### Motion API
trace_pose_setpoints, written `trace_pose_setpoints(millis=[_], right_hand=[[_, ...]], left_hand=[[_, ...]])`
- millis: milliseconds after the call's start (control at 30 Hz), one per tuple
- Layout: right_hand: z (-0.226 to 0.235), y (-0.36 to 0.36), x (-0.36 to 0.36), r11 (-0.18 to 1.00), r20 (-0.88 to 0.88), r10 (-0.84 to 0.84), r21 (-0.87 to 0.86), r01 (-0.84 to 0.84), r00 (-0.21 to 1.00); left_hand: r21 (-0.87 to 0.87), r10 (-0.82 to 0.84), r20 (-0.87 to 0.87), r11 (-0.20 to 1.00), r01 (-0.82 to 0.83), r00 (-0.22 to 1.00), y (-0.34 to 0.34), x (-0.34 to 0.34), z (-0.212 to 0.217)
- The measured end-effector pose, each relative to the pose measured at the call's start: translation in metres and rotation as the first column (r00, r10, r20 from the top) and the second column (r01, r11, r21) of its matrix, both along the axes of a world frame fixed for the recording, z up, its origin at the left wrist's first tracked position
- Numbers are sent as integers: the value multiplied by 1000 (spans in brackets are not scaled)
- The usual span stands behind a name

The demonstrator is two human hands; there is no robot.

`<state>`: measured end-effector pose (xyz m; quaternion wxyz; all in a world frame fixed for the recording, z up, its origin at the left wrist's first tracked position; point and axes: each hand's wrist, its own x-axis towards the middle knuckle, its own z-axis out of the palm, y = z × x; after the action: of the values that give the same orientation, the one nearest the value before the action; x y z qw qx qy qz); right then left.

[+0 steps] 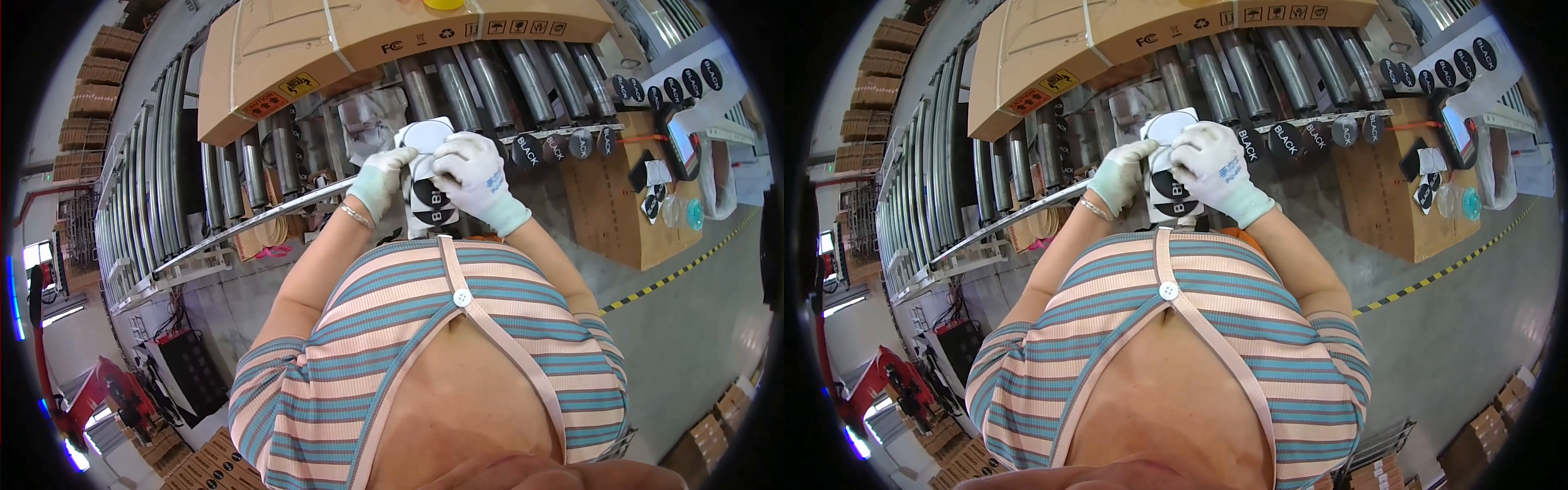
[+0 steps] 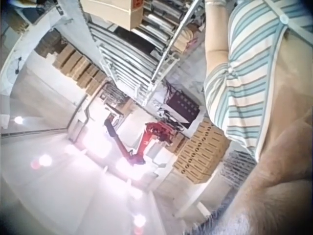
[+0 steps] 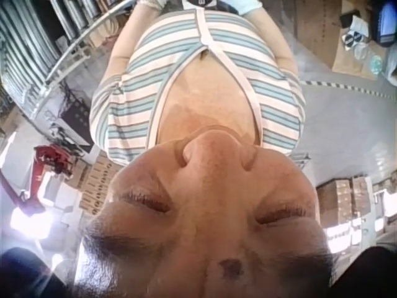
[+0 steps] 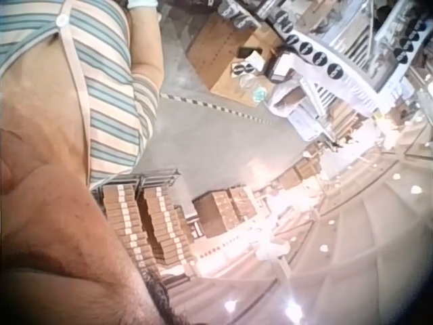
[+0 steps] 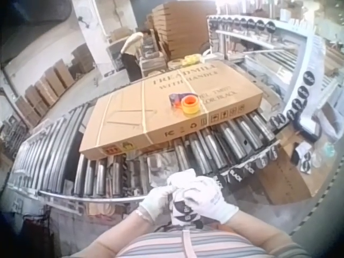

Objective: Packing a treadmill into a cardboard box and sealing it with tape on a conveyor belt.

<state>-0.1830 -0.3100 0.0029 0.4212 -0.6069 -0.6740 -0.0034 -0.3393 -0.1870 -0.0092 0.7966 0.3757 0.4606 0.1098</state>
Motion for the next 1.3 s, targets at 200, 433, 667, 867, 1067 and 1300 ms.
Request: trace_pose_setpoints(millis=[200,433,667,867,1067,1300], right_hand=[[-31,-18,14,939,-930,-328,-301,169,166],[-125,-10,-21,811,-757,-570,-579,-77,-320],[-154,18,-31,664,-649,-685,-743,85,-330],[-187,32,-16,590,-632,-722,-775,227,-282],[-172,8,-10,525,-426,-775,-845,-100,-467],[-89,-16,-18,895,-907,-398,-417,-158,141]], left_hand=[[308,270,13,915,-261,963,71,-57,-54],[156,468,84,866,-476,880,71,-71,-39],[59,466,14,883,-466,885,55,-76,-48],[24,388,111,919,-393,915,45,-62,-39],[329,184,-17,929,-168,983,45,-59,-32],[423,-39,-107,902,81,993,19,-33,12]])
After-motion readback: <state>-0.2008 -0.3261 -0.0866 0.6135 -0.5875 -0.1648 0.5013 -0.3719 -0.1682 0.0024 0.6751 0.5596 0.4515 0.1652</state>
